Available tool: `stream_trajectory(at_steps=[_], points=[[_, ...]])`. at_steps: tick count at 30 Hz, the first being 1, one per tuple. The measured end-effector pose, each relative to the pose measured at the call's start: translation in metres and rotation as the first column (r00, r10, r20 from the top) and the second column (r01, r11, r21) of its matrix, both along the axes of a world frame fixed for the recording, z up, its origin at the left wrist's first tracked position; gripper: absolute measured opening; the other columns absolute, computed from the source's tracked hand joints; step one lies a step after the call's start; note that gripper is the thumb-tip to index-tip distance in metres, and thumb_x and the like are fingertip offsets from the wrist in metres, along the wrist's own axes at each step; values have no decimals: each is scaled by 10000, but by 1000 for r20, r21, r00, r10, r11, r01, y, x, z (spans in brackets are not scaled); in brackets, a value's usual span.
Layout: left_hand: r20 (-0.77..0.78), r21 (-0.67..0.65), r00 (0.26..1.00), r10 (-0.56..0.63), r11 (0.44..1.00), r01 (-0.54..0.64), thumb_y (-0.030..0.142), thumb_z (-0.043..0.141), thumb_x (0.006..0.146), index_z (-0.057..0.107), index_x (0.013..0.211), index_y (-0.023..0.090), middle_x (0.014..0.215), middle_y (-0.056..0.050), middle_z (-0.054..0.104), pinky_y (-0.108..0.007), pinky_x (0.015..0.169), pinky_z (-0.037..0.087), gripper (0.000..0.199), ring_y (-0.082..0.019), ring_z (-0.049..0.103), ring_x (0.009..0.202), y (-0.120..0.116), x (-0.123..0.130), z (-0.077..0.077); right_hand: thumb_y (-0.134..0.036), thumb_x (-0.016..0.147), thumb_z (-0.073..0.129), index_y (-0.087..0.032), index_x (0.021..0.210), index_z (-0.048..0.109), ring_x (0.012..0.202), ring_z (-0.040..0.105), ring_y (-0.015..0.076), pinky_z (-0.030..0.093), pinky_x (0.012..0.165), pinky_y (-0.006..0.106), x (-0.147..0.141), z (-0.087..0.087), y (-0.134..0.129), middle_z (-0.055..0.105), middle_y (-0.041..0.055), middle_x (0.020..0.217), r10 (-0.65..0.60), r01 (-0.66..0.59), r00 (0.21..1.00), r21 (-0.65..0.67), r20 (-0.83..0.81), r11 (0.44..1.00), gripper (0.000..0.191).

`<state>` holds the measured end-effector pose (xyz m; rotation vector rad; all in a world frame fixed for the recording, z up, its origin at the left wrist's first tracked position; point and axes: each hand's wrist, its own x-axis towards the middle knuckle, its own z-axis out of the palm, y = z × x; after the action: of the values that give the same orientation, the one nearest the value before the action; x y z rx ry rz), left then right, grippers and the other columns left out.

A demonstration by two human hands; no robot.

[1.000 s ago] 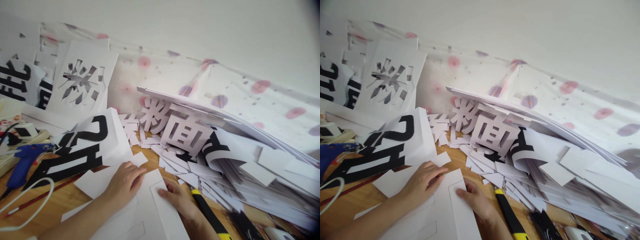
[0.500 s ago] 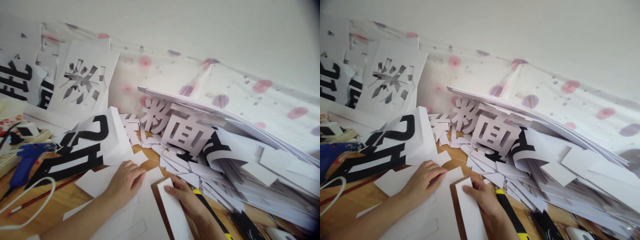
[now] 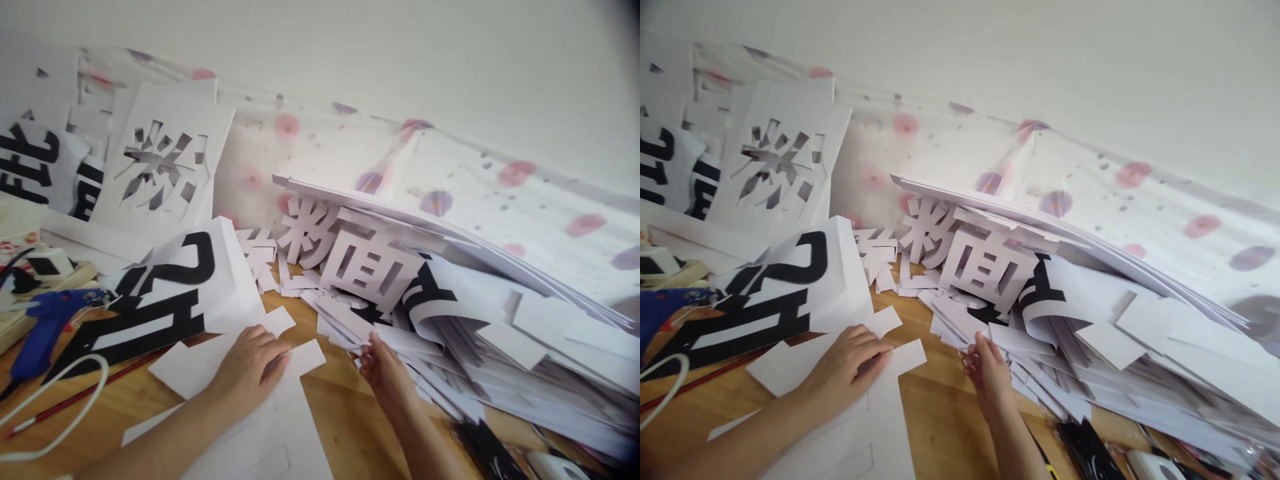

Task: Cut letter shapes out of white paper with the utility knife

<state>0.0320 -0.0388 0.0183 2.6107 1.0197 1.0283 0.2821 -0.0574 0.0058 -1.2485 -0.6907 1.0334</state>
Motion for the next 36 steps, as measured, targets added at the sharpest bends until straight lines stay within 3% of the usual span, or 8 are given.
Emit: stream_trajectory(at_steps=[6,11,16,21,23,29,33,36], points=[[-13,11,999,-37,999,37,208,470,867,620,904,199,702,-20,585,-351,693,417,154,-198,493,732,-5,2,3,-621,691,585,-192,787,558,401,422,85,259,353,206,-44,3,-19,530,-40,525,394,-383,915,-117,88,916,440],[-3,6,995,-104,995,104,215,462,884,619,1023,211,750,-23,629,-370,730,435,210,-201,532,764,-6,3,3,-567,698,602,-206,654,472,374,354,62,232,380,208,-48,7,-22,476,-63,455,516,-494,845,-162,144,854,387],[40,35,988,-149,988,147,178,442,901,574,1125,208,971,-34,674,-412,897,403,262,-199,558,915,-1,-2,9,-546,762,525,-202,698,442,434,349,56,244,423,203,-33,9,-20,445,-70,522,492,-459,838,-181,236,870,359],[49,15,989,-138,990,137,175,432,905,582,1113,225,997,-26,673,-417,910,414,261,-199,561,947,-1,-6,11,-586,765,459,-212,665,423,435,353,77,260,412,223,-26,3,-16,426,-58,532,509,-436,771,-264,383,860,389],[25,-29,989,-148,988,149,184,456,892,586,1107,226,1011,-32,664,-409,883,437,255,-206,556,959,-1,-5,8,-564,789,417,-217,700,459,423,378,101,286,416,247,-27,-2,-15,453,-46,517,493,-389,725,-305,480,869,360],[-71,-194,982,-176,968,159,221,558,826,574,1145,225,1105,-59,620,-422,878,456,320,-237,528,1019,-5,7,-1,-431,836,415,-218,1120,482,645,545,206,342,625,317,-25,-1,-15,581,1,632,333,-126,491,-312,805,942,361],[-108,-253,974,-199,953,167,230,580,806,556,1192,205,1206,-76,582,-449,933,431,388,-255,505,1099,-9,12,-5,-349,788,472,-232,746,559,624,546,226,300,576,318,-3,17,-21,605,41,655,365,-3,320,-385,874,923,152],[-125,-300,953,-275,926,228,298,661,745,519,1250,227,1323,-84,507,-519,1025,323,530,-289,433,1221,-10,12,-7,-354,762,491,-237,612,489,640,555,240,312,582,330,20,26,-32,616,57,653,410,64,228,-434,883,899,190]])
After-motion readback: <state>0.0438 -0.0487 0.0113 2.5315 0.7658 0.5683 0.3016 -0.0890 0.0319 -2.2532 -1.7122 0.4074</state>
